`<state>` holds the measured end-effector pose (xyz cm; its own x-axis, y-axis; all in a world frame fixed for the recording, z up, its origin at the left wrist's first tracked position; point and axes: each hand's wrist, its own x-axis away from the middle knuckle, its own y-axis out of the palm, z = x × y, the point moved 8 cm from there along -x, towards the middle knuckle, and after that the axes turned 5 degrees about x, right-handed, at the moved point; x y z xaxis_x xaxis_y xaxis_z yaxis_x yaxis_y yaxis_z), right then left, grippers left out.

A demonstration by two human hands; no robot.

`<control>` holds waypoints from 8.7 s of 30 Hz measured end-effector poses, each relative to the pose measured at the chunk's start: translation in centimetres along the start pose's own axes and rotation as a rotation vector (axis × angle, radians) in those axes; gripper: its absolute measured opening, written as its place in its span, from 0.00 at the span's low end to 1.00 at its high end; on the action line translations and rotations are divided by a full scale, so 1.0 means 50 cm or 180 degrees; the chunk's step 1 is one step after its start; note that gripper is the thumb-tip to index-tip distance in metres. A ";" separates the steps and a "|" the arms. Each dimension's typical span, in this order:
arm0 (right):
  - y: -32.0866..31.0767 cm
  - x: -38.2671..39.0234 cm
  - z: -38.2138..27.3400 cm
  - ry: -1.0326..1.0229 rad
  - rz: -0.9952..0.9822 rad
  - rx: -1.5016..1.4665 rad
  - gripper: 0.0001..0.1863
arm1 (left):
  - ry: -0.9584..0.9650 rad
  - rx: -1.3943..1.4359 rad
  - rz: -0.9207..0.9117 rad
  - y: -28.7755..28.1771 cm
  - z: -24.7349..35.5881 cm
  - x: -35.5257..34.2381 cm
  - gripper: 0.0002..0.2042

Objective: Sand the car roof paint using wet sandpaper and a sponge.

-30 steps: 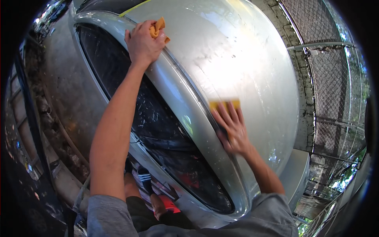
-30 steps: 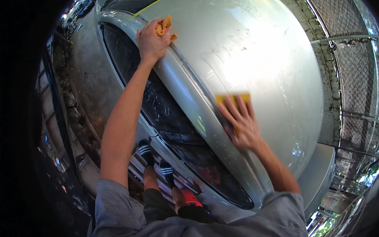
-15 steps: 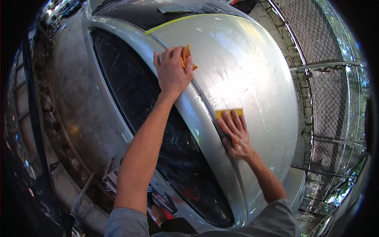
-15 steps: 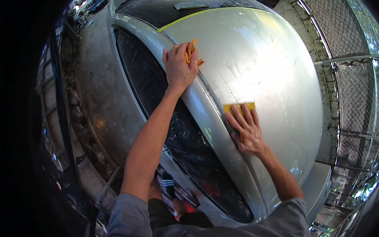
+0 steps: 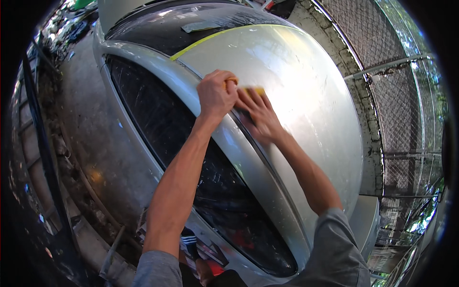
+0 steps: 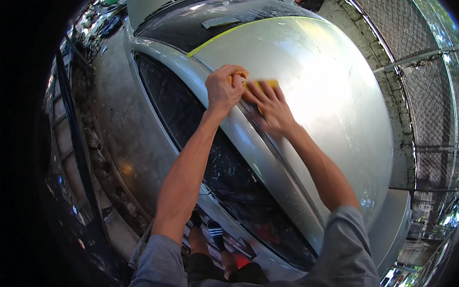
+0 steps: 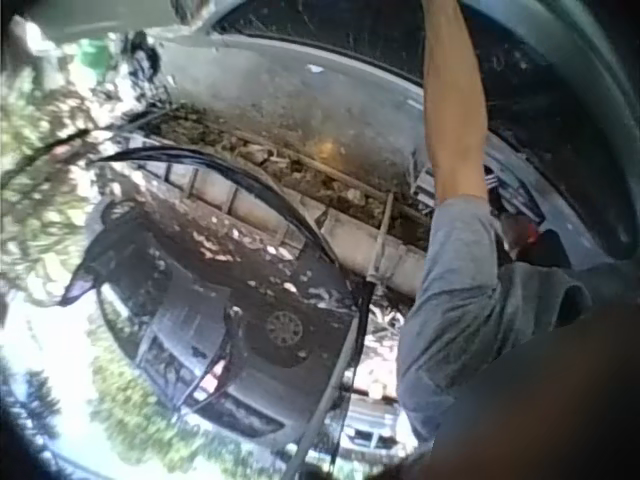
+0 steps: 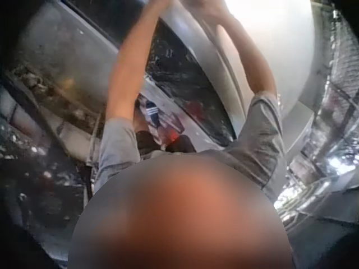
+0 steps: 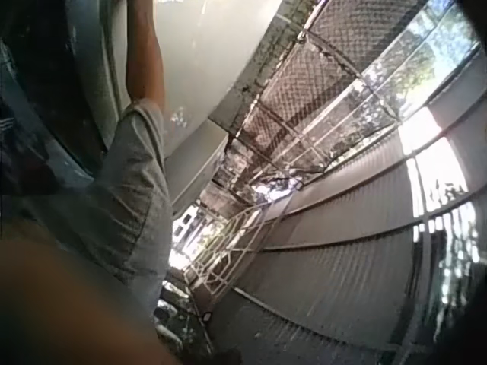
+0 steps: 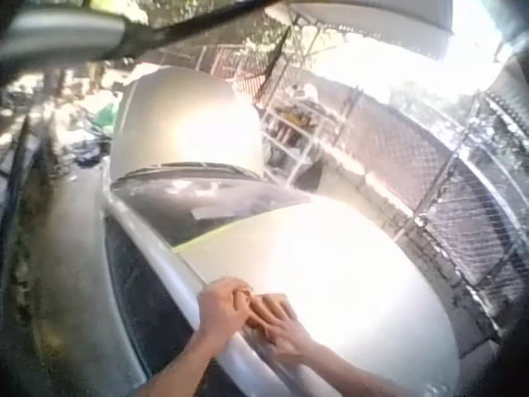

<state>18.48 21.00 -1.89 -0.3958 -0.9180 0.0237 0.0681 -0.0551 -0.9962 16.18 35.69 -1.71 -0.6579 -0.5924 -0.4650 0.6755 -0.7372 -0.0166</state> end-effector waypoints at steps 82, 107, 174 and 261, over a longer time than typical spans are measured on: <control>0.030 -0.268 0.128 0.1301 0.0116 -0.0014 0.27 | -0.1437 -0.0834 0.1236 -0.206 -0.268 -0.088 0.28; 0.017 0.294 -0.051 0.1274 0.0291 -0.0223 0.32 | 0.0609 -0.1507 -0.0725 0.037 0.049 0.095 0.18; 0.029 0.612 -0.016 0.1833 0.0127 -0.0164 0.30 | -0.1184 -0.1814 0.1317 -0.119 -0.069 0.108 0.35; 0.124 -0.480 0.367 0.1658 -0.0197 0.0065 0.37 | -0.0235 -0.1489 -0.1192 -0.087 -0.103 -0.017 0.27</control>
<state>45.20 35.50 -7.08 -0.8022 -0.5962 0.0323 0.0459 -0.1155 -0.9923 15.51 41.08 -5.79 -0.8894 -0.3534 -0.2900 0.4571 -0.6888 -0.5627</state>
